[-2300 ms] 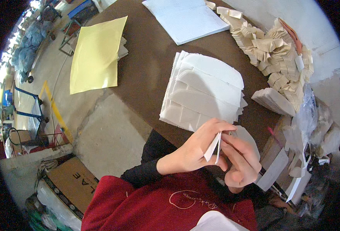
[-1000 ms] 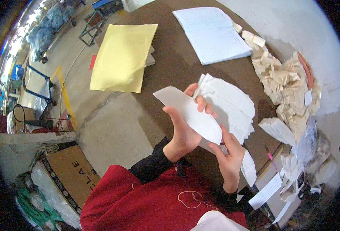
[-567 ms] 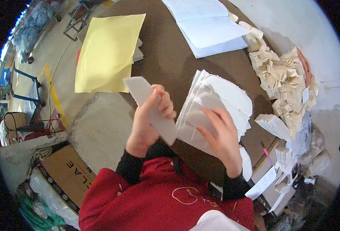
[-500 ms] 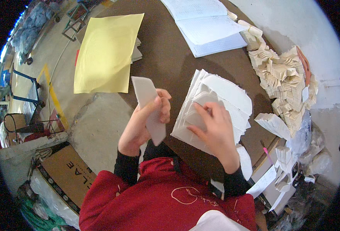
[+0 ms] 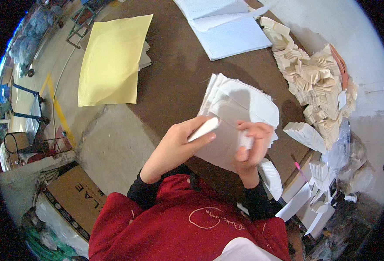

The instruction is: The person repeatedly folds white paper pieces by hand at a table, separating them from a stack and placing folded pieces into a growing pile. The person also handles yellow paper sheets and a notebook on the table.

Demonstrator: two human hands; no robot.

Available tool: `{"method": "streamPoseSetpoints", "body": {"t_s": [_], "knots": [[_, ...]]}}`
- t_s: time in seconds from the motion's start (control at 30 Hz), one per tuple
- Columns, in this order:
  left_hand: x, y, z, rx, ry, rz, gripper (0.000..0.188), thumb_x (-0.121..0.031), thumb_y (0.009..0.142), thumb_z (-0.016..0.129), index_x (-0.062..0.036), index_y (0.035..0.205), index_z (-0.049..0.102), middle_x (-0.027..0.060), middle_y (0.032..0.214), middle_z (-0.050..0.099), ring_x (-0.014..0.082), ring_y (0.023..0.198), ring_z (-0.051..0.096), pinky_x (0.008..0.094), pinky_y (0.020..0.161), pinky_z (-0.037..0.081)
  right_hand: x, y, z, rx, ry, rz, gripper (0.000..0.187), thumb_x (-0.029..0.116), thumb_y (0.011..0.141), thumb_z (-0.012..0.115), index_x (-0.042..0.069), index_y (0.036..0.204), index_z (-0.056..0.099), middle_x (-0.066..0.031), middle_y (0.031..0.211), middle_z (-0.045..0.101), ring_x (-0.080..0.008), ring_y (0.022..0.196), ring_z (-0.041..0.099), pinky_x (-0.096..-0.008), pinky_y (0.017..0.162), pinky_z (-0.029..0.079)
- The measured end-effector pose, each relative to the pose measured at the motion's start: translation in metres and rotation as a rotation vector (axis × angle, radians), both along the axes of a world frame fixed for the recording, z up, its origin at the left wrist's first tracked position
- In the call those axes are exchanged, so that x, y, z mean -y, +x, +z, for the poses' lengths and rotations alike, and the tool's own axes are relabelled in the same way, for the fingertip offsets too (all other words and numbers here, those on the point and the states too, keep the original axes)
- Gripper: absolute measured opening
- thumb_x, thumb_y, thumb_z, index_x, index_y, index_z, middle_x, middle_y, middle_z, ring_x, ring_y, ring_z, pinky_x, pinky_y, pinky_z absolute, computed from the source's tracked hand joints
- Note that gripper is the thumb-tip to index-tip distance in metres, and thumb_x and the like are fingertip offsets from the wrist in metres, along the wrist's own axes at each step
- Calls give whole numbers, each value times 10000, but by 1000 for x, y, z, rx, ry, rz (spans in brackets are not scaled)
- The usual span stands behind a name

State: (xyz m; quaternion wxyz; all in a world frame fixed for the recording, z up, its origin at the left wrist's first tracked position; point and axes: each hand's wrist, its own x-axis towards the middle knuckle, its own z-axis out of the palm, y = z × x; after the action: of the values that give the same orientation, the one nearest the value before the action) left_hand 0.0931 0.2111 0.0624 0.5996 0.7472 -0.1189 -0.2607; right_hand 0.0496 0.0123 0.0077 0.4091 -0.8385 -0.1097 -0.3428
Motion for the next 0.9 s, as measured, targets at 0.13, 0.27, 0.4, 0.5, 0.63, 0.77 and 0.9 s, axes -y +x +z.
{"method": "streamPoseSetpoints", "body": {"t_s": [0.13,0.27,0.4,0.5,0.63,0.77,0.9], "knots": [[10,-3,2,235,185,-18,352,-176,882,654,-30,1198,601,151,1096,661,220,1013,639,321,897,473,21,-1,3,311,755,-110,553,634,900,455,94,1020,449,-39,912,462,-172,713,536,-308,584,425],[12,-3,0,292,238,-5,329,-166,878,656,-24,1171,608,159,1054,664,216,962,650,319,866,486,69,-27,68,533,906,-307,541,649,891,496,128,1021,429,-11,913,427,-133,615,416,-284,527,322],[13,-4,12,307,219,45,371,-202,849,675,-19,1162,594,152,1070,666,277,958,657,345,845,497,99,-57,129,533,1106,178,558,638,851,577,131,1030,429,-15,937,488,-127,630,406,-291,522,309],[17,-9,27,25,-434,61,476,-339,876,667,-23,1216,565,98,1106,663,172,932,621,299,821,474,71,-49,124,171,1292,582,604,636,847,578,89,1090,493,-48,1033,501,-123,686,436,-276,550,349],[40,-12,26,-323,-787,-91,989,-841,712,474,-51,1307,457,110,1199,594,142,884,569,293,695,448,22,-26,121,-481,644,306,590,457,922,570,17,1311,518,-80,1096,486,-134,784,495,-260,653,433],[46,-16,9,-379,-776,14,1060,-860,745,303,-59,1439,310,113,1386,458,220,1174,513,379,917,456,-13,-6,125,-557,547,295,453,234,993,491,7,1384,467,-92,1090,488,-153,814,511,-264,728,450],[54,-27,-11,-373,-795,217,1084,-860,748,229,-53,1472,245,140,1447,396,279,1336,405,418,1101,339,-32,5,118,-544,356,269,422,-2,945,502,19,1366,490,-107,1074,518,-182,881,545,-251,787,446]]}}
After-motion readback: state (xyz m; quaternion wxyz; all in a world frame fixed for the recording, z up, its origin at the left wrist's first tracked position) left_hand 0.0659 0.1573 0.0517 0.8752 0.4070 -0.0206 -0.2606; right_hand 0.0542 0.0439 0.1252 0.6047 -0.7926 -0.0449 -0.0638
